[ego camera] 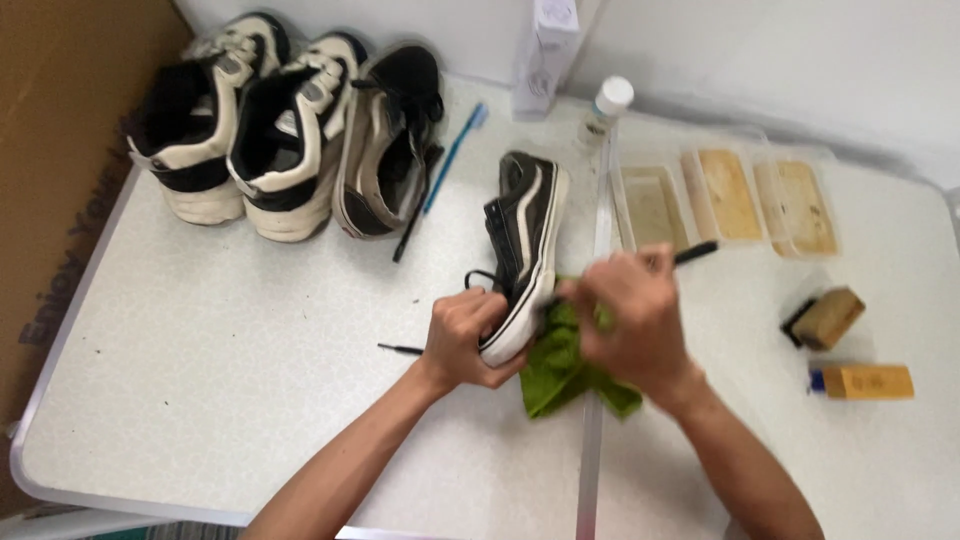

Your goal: The person scrubs a black sneaker with a small brush and wipes it with a green cloth. They repeatedly dip the brush into a container of liquid and clean different parts of the shoe, including the toe, sides, and sole, while holding the shoe steady on a white table.

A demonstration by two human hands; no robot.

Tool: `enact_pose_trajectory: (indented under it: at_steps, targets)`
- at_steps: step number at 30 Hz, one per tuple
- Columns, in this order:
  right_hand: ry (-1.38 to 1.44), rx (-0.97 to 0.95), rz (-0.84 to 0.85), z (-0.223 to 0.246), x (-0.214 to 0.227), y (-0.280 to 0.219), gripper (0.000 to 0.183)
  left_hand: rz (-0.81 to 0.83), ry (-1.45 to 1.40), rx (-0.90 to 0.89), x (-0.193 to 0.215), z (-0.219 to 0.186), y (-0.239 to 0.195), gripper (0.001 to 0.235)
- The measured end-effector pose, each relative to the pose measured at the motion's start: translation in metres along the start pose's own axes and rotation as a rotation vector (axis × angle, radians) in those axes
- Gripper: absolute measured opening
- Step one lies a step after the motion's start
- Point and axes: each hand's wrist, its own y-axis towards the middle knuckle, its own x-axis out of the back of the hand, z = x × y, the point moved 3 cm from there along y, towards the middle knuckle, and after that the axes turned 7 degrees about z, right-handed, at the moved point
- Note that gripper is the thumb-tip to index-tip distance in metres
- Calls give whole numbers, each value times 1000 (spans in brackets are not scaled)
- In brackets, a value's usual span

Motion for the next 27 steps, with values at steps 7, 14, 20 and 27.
enact_pose_trajectory:
  at_steps: [7,14,20,27]
  targets:
    - [-32,-517,270,-58,8,-45,24,34,58,-58,3,-18,10,46]
    - [-173,-481,142,-56,4,-83,31,33,87,-76,4,-20,11,47]
    - [-170,-496,177,-40,16,-76,23,46,90,-87,5,-24,12,44]
    - [218,-409,131,-44,-10,-74,22,44,84,-83,5,-23,12,47]
